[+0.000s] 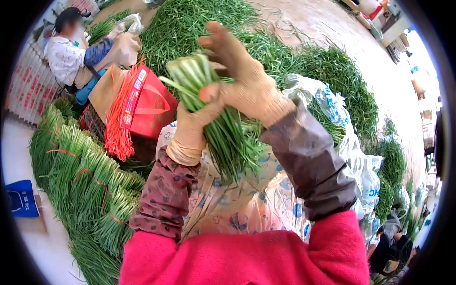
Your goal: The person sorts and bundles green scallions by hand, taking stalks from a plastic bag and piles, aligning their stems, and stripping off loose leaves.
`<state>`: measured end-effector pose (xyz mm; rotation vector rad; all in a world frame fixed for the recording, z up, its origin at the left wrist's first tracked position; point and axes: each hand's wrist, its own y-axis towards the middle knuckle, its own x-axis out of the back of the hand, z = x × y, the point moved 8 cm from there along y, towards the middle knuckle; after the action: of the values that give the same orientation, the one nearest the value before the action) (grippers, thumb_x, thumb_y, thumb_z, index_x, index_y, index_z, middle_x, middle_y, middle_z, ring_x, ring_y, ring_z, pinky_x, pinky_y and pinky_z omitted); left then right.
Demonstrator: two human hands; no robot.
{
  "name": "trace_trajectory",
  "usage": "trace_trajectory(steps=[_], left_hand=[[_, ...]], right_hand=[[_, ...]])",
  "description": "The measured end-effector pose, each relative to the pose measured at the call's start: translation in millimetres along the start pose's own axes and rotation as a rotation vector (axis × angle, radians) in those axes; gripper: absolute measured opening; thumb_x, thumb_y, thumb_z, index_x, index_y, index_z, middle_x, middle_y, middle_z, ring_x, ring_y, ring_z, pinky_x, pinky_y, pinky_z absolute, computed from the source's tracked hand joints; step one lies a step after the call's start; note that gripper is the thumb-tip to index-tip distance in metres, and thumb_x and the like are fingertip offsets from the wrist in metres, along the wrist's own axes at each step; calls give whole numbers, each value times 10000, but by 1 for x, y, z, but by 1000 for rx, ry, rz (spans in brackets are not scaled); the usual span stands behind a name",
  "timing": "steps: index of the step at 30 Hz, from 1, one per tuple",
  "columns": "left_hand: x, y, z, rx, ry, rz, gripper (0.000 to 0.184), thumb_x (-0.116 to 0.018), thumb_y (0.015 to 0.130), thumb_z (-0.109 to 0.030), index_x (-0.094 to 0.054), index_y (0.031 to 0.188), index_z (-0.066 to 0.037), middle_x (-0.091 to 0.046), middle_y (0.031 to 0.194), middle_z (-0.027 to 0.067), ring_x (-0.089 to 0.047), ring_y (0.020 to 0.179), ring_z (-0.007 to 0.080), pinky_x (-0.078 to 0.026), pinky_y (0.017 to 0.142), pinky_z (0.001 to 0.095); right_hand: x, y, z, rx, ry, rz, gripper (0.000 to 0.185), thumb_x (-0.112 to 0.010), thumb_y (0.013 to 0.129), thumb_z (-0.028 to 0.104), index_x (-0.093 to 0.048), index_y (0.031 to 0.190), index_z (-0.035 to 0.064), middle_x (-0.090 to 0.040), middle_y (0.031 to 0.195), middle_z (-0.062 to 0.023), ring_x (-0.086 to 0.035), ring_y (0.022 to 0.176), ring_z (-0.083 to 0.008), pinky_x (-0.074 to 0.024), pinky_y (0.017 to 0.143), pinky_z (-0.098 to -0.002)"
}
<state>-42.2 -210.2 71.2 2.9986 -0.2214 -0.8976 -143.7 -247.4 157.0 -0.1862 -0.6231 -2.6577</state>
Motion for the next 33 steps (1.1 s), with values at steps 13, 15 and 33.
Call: trace_trajectory(steps=[13,15,33], left_hand=[[76,-7,167,503,-84,-415,925,-723,812,-334,-155,1465,-5,-342,1444,150,-368,1309,256,-370,1031,436],[79,-8,211,599,243,-362,960,-701,815,-270,-52,1478,-25,-335,1445,196,-395,1295,297,-413,1000,437],[-56,-46,318,805,1243,1090,790,-633,830,-323,-238,1475,-96,-368,1410,265,-345,1324,410,-294,1083,480]], right_hand=[[65,-117,-153,-714,-483,-84,902,-732,644,153,-305,1432,47,-602,1124,-243,-608,1046,-333,-502,872,-367],[104,-105,-139,-841,-467,-227,920,-742,648,84,-279,1440,15,-596,1162,-208,-597,1062,-295,-484,917,-337],[22,19,-204,-380,-938,492,757,-696,675,82,-353,1349,116,-584,1099,-168,-610,967,-339,-510,778,-417]])
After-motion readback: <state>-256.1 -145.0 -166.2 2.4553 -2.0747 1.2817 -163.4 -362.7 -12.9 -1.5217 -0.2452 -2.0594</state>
